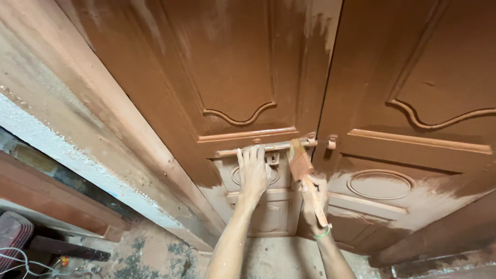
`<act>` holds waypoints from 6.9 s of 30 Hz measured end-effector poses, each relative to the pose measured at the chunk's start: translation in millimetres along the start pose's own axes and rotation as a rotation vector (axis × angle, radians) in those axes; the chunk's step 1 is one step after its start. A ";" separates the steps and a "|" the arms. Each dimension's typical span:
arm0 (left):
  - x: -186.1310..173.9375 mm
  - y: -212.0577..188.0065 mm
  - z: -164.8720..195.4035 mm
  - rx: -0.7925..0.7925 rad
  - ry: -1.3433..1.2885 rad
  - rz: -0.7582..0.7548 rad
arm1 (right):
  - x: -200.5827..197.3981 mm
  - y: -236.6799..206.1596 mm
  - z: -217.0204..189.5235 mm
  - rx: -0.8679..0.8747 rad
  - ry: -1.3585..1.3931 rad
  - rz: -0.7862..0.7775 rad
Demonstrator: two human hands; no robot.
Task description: The person paints a wooden door and its frame with brown paint using a paintbrush, holding the door steady with one hand while brushing the panels, edges, and latch area. They briefly dip the brush at a paint container on the floor and continue coating the door surface and frame.
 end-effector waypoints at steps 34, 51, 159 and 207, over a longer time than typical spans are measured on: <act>-8.0 0.7 3.5 -0.006 -0.040 0.019 | -12.5 8.5 -53.3 -0.023 -0.402 -0.016; -6.6 2.5 7.7 0.003 0.002 0.043 | -15.9 -7.4 -5.3 0.277 -0.159 -0.132; 67.8 -62.1 -25.7 -0.820 -1.626 -0.168 | 16.4 7.0 -95.9 -0.144 -0.413 -0.308; 67.9 -72.4 -28.4 -0.891 -1.757 -0.093 | 33.7 22.3 -77.3 0.028 -0.489 -0.491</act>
Point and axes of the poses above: each hand's wrist, its own y-axis towards the middle knuckle, its own x-axis out of the palm, z = x × y, the point moved 8 cm from there along y, towards the middle knuckle, and after that the axes turned 1 degree about -y, right-handed, at the moved point
